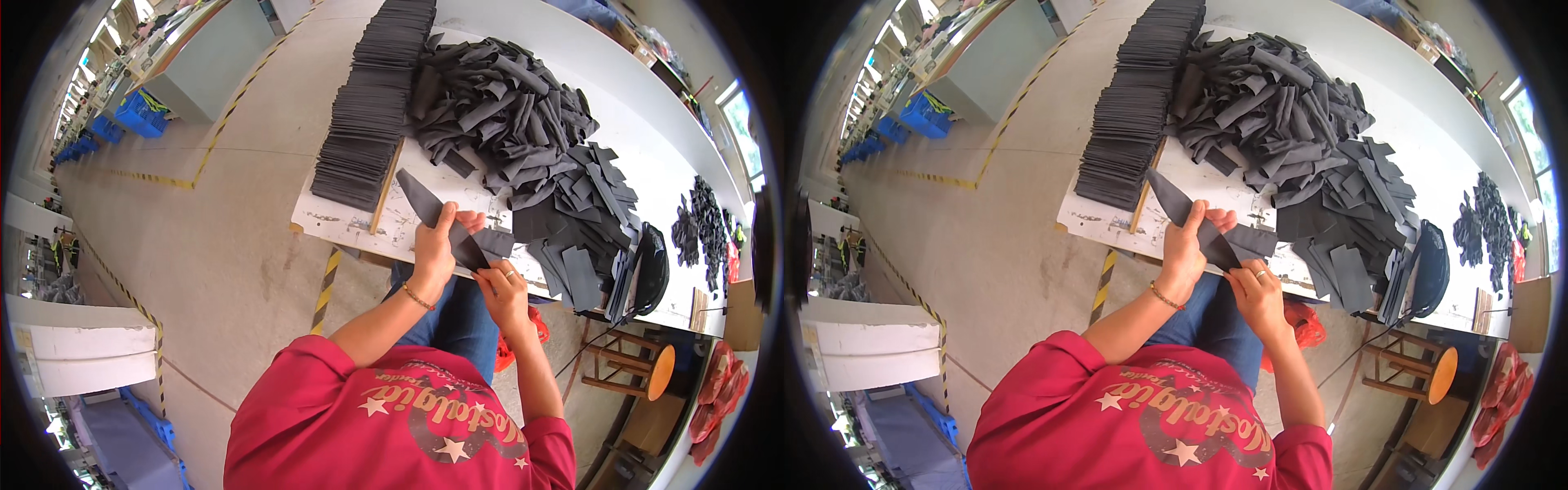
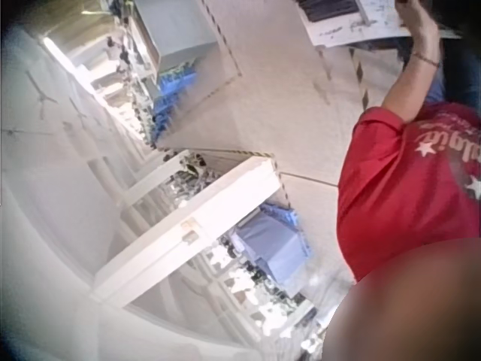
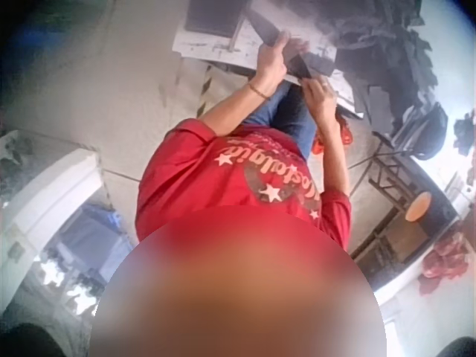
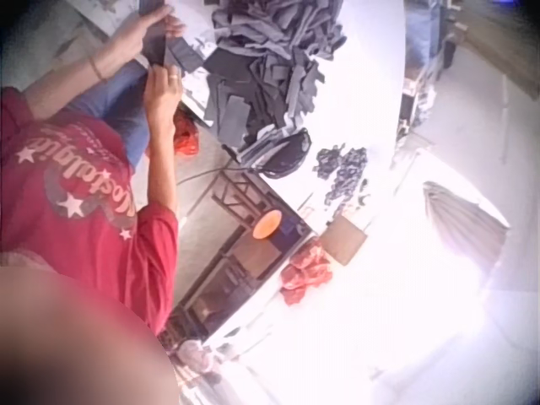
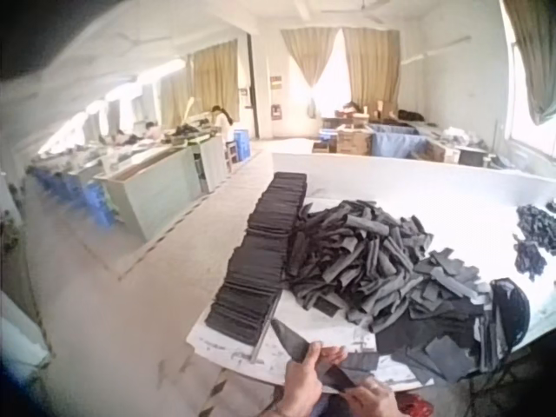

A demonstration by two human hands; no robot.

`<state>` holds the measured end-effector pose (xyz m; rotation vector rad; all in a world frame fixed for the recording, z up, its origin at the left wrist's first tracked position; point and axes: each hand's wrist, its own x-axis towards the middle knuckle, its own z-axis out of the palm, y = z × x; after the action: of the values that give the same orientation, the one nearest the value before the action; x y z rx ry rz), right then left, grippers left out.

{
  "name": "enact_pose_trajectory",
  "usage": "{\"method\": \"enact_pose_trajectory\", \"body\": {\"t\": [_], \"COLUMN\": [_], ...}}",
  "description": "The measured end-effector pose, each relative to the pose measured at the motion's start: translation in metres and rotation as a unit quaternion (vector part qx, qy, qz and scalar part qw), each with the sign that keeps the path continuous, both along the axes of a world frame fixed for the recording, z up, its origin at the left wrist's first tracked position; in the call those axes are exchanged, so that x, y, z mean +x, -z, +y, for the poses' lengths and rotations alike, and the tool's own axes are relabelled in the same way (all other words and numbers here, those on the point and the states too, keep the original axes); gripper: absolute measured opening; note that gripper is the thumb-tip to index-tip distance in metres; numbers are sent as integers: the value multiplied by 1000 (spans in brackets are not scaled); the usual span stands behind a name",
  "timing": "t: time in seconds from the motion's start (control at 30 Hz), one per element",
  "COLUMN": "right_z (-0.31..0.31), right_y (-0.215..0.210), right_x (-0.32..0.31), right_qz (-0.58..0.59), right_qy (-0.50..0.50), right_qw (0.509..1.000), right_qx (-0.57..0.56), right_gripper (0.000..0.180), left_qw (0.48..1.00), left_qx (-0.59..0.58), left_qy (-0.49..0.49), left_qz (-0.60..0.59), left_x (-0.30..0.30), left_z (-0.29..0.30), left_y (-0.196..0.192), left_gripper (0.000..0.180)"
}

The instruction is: Fold grey foam strips and stack them on the workbench.

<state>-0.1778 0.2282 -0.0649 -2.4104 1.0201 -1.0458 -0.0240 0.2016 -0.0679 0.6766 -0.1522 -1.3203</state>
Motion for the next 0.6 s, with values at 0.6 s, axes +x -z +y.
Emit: {"method": "enact_pose_trajectory", "body": {"t": [0.6], "right_z": [-2], "right_y": [0], "right_x": [8], "right_qz": [-52], "right_qy": [-23], "right_qw": [988], "right_qx": [145], "right_gripper": [12], "left_qw": [998], "left_qx": [24], "left_qy": [24], "left_qz": [-51], "left_x": [10], "left_z": [10], "left_y": [1], "left_gripper": [37]}}
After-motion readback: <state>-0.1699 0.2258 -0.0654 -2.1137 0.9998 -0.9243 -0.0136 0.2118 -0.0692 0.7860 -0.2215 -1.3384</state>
